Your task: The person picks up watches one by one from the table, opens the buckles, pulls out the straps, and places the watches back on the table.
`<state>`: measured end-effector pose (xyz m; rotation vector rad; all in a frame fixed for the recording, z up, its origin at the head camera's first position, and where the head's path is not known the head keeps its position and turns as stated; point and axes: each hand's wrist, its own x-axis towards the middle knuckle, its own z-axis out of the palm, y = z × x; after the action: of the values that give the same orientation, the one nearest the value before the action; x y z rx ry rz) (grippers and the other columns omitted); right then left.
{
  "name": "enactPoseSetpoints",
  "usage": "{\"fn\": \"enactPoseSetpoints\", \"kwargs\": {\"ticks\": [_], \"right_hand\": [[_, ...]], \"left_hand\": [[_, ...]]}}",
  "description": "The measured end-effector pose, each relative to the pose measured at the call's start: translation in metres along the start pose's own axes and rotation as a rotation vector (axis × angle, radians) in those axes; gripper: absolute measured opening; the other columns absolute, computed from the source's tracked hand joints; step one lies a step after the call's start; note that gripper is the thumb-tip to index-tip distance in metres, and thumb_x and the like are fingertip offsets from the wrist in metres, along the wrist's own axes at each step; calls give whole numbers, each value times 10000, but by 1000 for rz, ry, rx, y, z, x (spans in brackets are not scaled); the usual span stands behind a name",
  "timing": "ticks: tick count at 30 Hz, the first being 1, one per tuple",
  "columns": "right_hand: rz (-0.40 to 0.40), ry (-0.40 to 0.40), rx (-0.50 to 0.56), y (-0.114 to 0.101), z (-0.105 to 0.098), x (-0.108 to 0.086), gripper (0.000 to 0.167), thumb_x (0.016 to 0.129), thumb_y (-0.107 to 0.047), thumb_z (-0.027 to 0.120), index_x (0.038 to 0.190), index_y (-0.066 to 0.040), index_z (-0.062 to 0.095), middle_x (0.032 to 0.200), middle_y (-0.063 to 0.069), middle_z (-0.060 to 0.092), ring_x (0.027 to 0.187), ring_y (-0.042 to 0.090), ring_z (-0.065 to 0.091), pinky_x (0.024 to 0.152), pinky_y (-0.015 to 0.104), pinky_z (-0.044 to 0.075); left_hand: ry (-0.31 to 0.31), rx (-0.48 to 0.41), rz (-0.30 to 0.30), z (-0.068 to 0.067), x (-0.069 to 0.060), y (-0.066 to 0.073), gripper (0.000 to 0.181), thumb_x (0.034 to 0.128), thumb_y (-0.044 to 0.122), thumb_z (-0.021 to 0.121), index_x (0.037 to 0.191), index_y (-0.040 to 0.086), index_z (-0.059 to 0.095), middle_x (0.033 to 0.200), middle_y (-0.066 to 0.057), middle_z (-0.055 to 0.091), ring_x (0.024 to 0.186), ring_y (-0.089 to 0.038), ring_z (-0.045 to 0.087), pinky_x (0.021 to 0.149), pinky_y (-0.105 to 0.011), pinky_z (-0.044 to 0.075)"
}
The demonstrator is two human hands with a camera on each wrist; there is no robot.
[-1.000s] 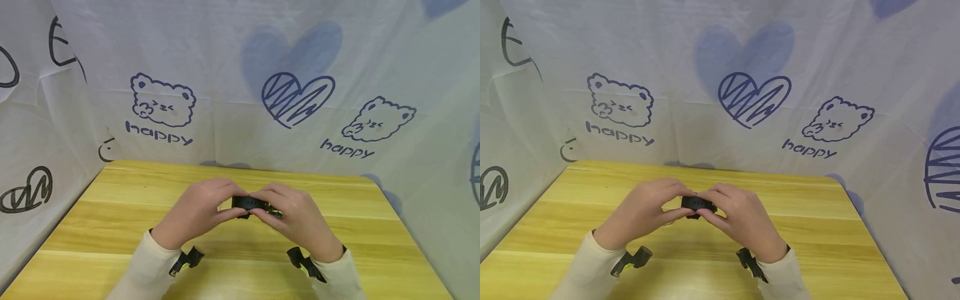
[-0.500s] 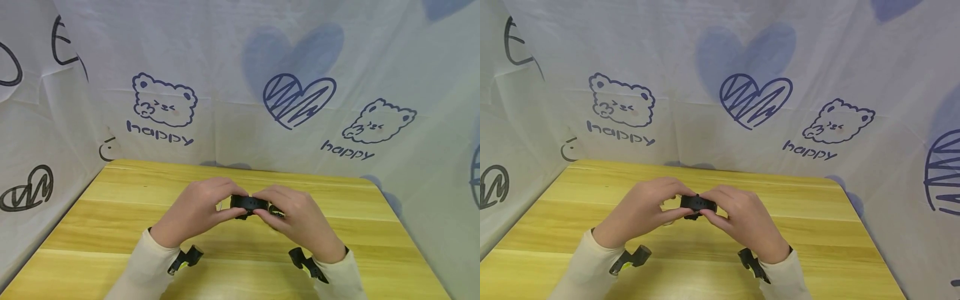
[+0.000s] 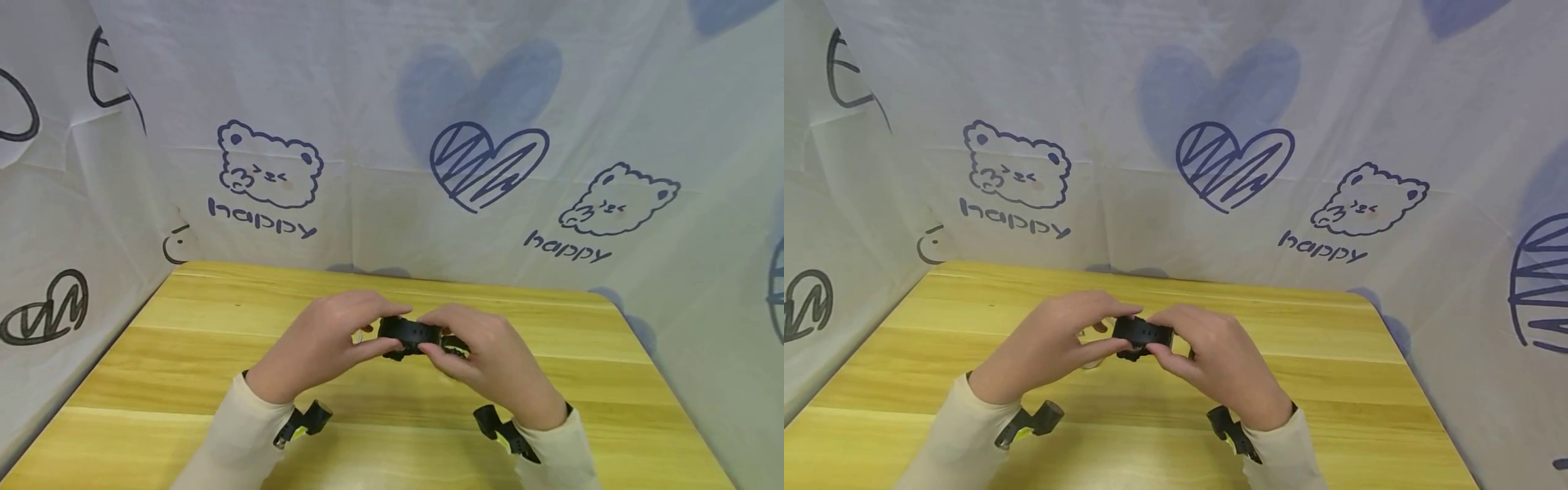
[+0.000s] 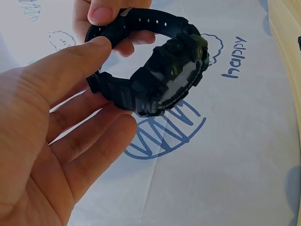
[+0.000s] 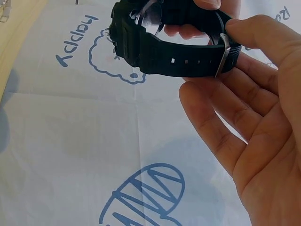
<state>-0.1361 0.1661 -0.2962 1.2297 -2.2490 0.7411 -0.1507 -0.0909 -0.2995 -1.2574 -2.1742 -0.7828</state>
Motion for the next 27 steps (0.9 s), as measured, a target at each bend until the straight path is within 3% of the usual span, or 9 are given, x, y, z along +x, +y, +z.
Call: {"fn": "enactPoseSetpoints", "kwargs": {"ticks": [6,14,22,27], "right_hand": [[3,-2,-7,0,0,0,237,1044,-319,634,1123,-110,714,1031,-20,733,871,92,700,735,271,593],[-31,-5,-57,-2,3,2,216,1007,-280,703,1130,-104,728,1034,-8,735,885,117,697,751,291,595],[-43,-15,-82,-1,6,3,166,964,-200,750,1101,-108,726,985,-16,727,828,104,676,718,276,588],[-36,-23,-72,0,5,2,185,939,-156,766,1111,-100,725,1011,-8,731,870,115,689,752,289,596]], "left_hand": [[-17,-24,-21,0,0,0,289,892,252,836,1145,133,764,1053,57,743,851,-38,655,730,-165,540],[-53,64,-27,1,1,3,293,899,318,831,1130,157,753,1049,76,733,917,-61,675,756,-239,560],[-59,94,-31,3,1,4,264,870,298,857,1068,154,759,998,71,740,845,-48,659,698,-216,544],[-57,58,-35,3,-1,2,261,858,269,869,1069,155,768,986,77,737,813,-33,630,690,-204,525]]}}
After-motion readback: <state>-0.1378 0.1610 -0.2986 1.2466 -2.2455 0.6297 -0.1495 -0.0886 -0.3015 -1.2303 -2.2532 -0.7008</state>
